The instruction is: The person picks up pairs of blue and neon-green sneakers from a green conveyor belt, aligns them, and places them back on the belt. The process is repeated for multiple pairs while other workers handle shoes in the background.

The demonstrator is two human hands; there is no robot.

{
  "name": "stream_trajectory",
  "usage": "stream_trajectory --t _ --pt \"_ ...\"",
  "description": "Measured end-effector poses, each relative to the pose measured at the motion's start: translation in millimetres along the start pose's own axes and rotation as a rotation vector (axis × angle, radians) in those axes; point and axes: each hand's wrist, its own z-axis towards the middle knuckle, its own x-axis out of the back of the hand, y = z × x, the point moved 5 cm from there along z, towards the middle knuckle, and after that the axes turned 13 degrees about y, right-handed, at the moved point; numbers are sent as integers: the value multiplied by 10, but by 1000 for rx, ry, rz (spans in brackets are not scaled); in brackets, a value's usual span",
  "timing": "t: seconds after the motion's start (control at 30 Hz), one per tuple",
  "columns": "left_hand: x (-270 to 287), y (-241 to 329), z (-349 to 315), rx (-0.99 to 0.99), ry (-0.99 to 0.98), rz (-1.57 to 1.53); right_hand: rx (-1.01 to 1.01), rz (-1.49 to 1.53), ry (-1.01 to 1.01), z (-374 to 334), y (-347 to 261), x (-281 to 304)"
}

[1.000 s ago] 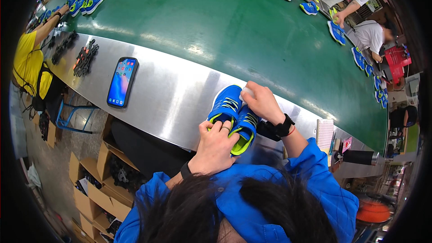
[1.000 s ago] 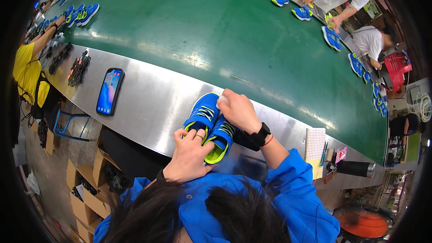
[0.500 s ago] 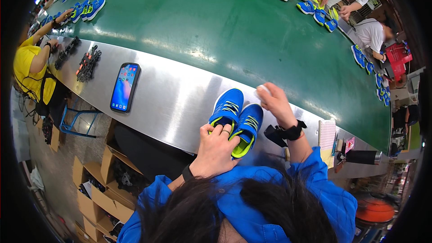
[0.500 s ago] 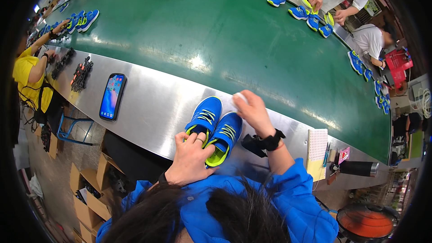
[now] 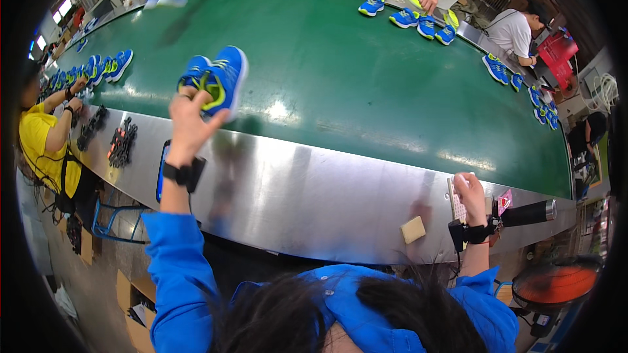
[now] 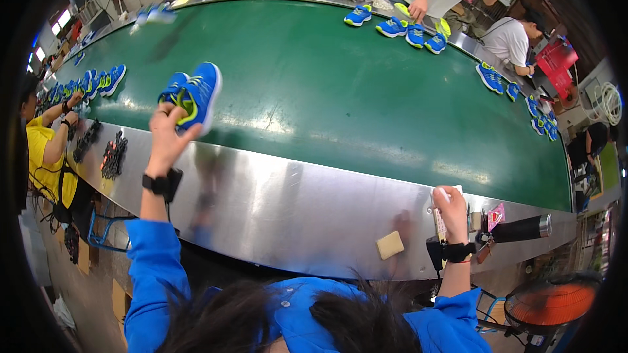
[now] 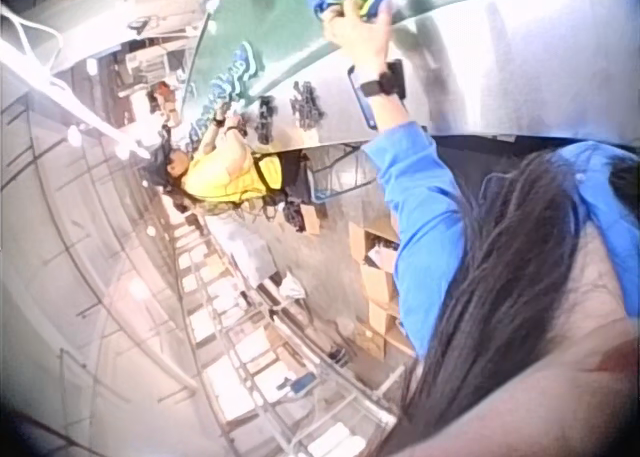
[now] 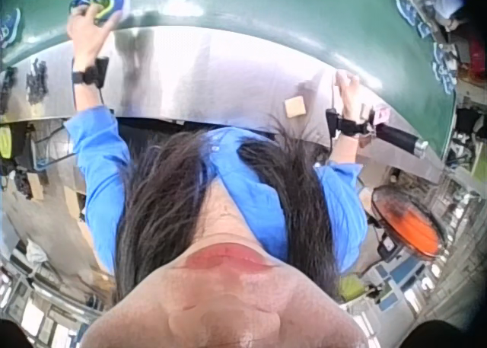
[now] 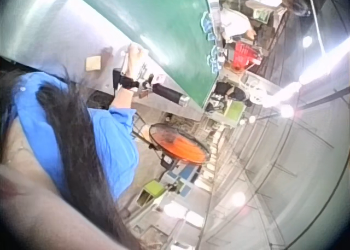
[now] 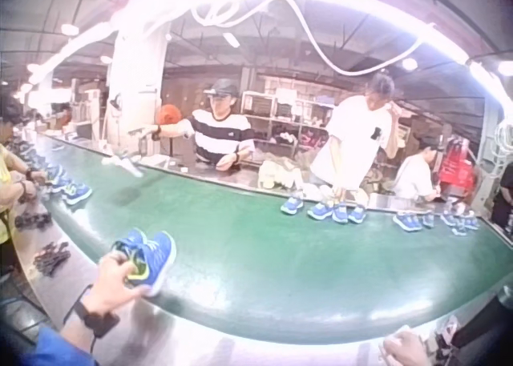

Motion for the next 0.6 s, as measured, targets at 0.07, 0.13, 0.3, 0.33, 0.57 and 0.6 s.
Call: stream_trajectory --t 0.07,0.13,0.3,0.33,0.57,0.6 --pt "-41 -335 190 -23 106 321 154 -252 24 82 358 107" --pt "-90 -631 251 147 162 503 250 -423 25 -1 508 104" --pt "-483 -132 69 253 135 297 321 -638 74 -182 286 21" --pt "-578 17 -10 235 86 241 417 -679 71 -154 274 -10" --pt "-1480 1035 -301 78 -321 -322 367 -758 118 -42 438 -99" --pt "-1609 1120 -304 93 -320 -381 370 -683 142 -77 469 -46"
